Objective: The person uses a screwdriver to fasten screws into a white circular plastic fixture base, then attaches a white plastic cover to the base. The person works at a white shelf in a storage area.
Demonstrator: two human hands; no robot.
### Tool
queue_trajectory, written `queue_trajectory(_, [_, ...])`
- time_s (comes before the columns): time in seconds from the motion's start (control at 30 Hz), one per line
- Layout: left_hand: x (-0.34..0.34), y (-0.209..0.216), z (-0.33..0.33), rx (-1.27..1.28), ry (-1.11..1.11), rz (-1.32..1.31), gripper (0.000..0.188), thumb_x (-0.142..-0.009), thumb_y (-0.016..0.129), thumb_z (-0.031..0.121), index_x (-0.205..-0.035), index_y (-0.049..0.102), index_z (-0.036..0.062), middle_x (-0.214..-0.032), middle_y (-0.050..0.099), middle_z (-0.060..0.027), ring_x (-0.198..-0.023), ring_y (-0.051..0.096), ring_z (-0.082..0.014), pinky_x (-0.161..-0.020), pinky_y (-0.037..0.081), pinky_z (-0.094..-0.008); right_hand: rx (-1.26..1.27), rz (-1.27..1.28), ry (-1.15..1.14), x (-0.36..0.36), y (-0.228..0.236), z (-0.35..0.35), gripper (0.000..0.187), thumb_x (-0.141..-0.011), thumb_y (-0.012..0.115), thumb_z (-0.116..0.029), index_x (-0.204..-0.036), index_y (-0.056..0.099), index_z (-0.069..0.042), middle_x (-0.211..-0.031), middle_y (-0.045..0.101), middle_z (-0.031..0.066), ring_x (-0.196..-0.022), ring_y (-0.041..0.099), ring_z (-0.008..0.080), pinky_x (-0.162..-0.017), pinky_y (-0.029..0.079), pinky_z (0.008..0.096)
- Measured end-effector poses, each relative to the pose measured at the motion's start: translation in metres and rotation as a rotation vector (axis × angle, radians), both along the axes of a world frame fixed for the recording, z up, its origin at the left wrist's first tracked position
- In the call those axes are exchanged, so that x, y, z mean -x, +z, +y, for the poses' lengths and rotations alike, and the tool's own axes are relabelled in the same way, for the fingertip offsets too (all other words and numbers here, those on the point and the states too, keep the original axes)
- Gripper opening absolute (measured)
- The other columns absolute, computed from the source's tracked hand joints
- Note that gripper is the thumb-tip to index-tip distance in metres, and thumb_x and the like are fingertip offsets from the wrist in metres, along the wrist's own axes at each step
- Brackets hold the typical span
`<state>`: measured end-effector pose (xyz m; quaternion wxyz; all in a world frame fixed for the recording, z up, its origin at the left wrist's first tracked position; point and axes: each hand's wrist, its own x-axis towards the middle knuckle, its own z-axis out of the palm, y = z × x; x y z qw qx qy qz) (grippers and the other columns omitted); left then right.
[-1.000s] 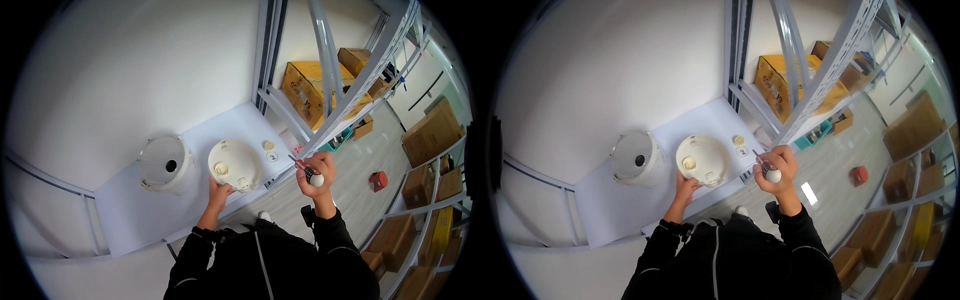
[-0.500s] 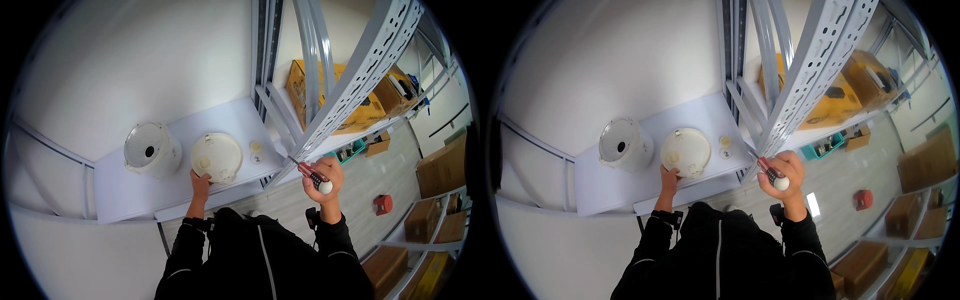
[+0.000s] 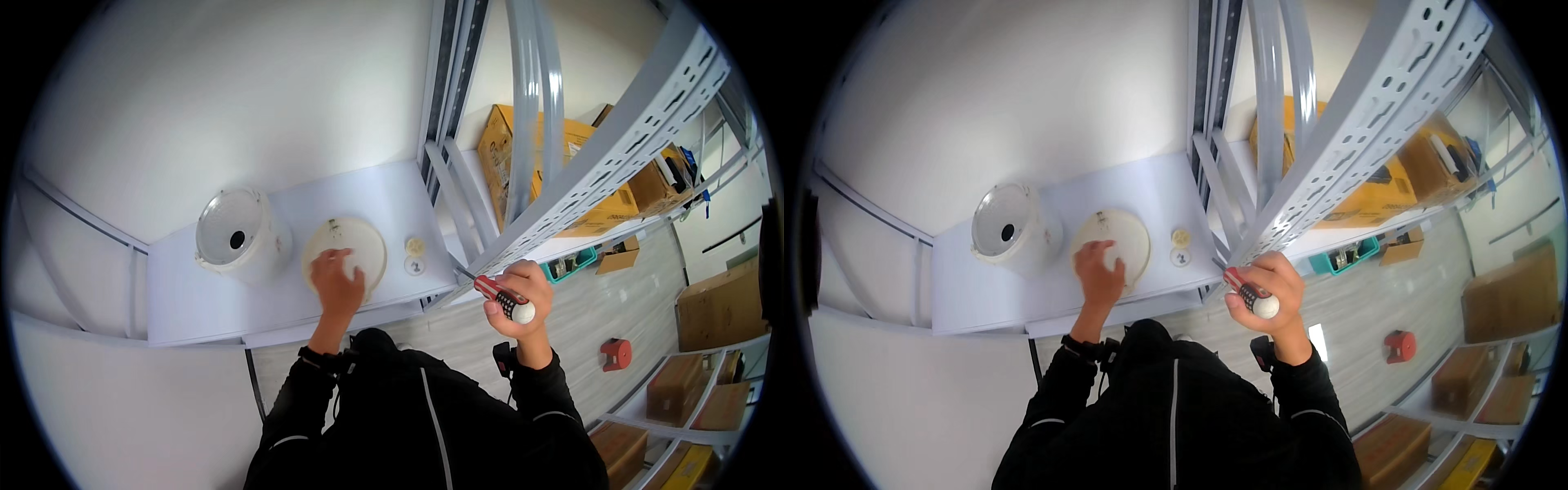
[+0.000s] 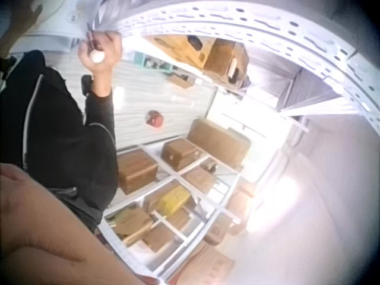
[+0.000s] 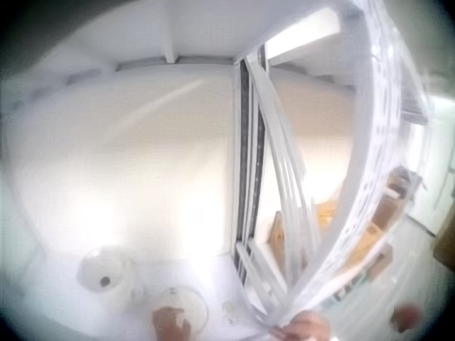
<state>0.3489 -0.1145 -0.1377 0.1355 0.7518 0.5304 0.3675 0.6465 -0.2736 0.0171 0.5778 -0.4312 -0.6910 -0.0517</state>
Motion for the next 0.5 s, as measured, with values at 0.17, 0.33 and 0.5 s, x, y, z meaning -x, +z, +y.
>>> queue_trajectory(0.17, [-0.063, -0.017, -0.011, 0.083, -0.295, 0.124, 0.019, -0.083, 0.08, 0.013, -0.102, 0.079, 0.0164, -0.099, 0.07, -0.0012, -0.109, 0.06, -0.0306, -0.098, 0.038, -0.0547, 0.069, -0.001, 0.065, 0.008, -0.006, 0.005, 0.039, -0.069, 0.091, -0.016, -0.104, 0.076, -0.005, -0.088, 0.063, 0.0077, -0.067, 0.059, 0.0187, -0.058, 0.048, 0.0301])
queue_trajectory(0.33, [-0.091, -0.044, -0.002, -0.17, -0.15, 0.507, 0.01, -0.084, 0.082, 0.022, -0.093, 0.083, 0.0227, -0.096, 0.067, 0.0044, -0.104, 0.057, -0.0231, -0.089, 0.032, -0.0485, 0.06, -0.026, 0.073, 0.005, -0.007, 0.001, 0.04, -0.069, 0.092, -0.018, -0.103, 0.077, -0.005, -0.087, 0.062, 0.0067, -0.066, 0.059, 0.0194, -0.057, 0.047, 0.031])
queue_trajectory(0.5, [-0.103, -0.055, 0.004, -0.152, -0.209, 0.526, 0.007, -0.085, 0.078, 0.02, -0.089, 0.083, 0.0218, -0.096, 0.067, 0.0041, -0.105, 0.055, -0.0241, -0.089, 0.033, -0.0507, 0.092, -0.023, 0.054, 0.002, -0.01, -0.005, 0.038, -0.07, 0.093, -0.018, -0.103, 0.077, -0.006, -0.086, 0.062, 0.0059, -0.066, 0.059, 0.0184, -0.057, 0.047, 0.0301])
